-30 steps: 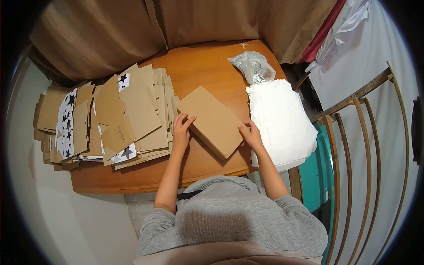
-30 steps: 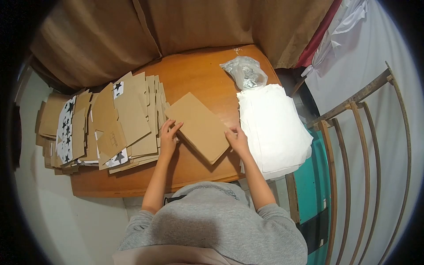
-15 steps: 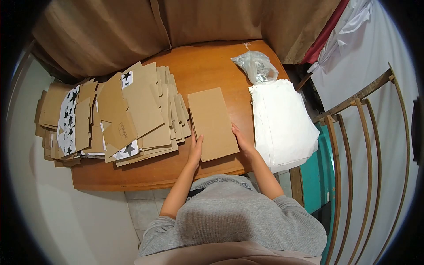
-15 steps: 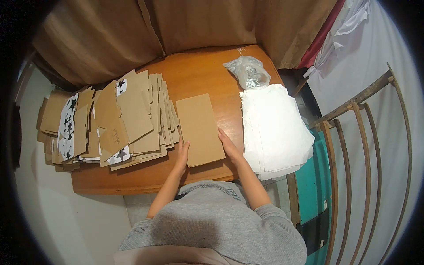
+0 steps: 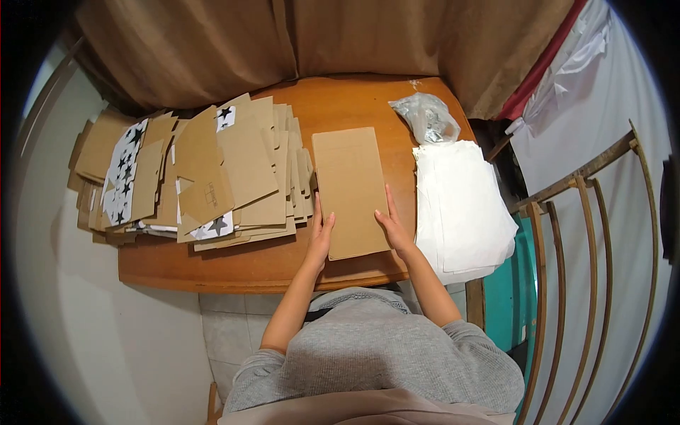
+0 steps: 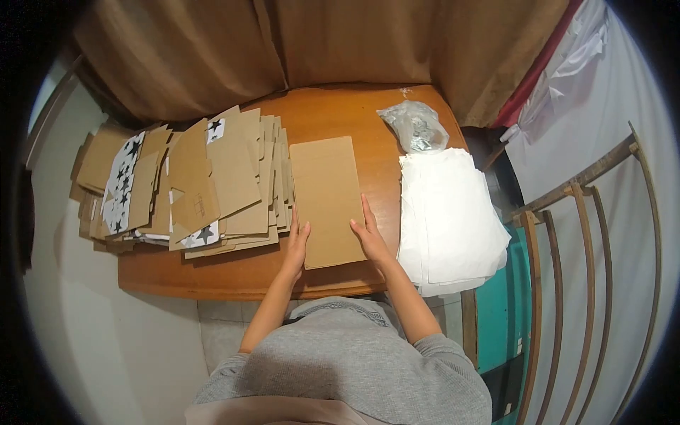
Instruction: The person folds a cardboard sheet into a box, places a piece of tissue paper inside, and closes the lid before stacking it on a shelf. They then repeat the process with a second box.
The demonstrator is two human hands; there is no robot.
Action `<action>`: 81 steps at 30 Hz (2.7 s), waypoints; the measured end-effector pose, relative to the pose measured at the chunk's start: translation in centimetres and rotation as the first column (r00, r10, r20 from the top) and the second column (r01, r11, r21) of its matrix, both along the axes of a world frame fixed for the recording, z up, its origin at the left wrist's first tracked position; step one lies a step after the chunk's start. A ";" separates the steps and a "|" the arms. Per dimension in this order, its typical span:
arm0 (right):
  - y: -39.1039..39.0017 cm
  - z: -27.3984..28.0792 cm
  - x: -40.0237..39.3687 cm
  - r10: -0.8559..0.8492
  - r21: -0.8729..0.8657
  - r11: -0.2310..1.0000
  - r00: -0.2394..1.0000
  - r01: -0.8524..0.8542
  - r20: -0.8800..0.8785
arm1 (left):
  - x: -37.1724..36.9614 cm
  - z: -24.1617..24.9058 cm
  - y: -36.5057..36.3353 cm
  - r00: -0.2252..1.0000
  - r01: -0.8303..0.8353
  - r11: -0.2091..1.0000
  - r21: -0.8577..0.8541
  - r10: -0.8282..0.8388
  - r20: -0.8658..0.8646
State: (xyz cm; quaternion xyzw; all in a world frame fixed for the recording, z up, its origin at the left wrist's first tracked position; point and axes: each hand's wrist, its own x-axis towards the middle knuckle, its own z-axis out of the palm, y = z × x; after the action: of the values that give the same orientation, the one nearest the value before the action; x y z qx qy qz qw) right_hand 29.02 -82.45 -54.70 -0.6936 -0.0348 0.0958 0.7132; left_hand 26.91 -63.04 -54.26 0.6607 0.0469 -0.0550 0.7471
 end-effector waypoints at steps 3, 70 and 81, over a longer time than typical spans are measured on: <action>0.5 1.4 0.1 0.049 0.030 0.998 0.997 -0.051 0.058 | -0.9 0.9 0.3 0.998 -0.057 0.998 -0.022 0.058 0.034; 66.0 51.6 -12.1 -0.237 0.221 0.031 0.208 -0.975 0.949 | -27.7 51.1 43.6 0.035 -0.982 0.184 0.044 -0.056 0.998; 74.5 65.7 -13.1 -0.503 0.312 0.072 0.236 -0.947 0.831 | -27.9 66.6 53.8 0.024 -0.977 -0.209 -0.043 -0.306 0.952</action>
State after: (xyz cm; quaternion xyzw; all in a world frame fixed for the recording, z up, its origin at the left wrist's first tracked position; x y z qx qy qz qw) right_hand 15.90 -7.98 11.00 0.0890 -0.6502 -0.2008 0.7273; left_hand -0.95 -9.27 12.31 0.7058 -0.0255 0.7019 -0.0926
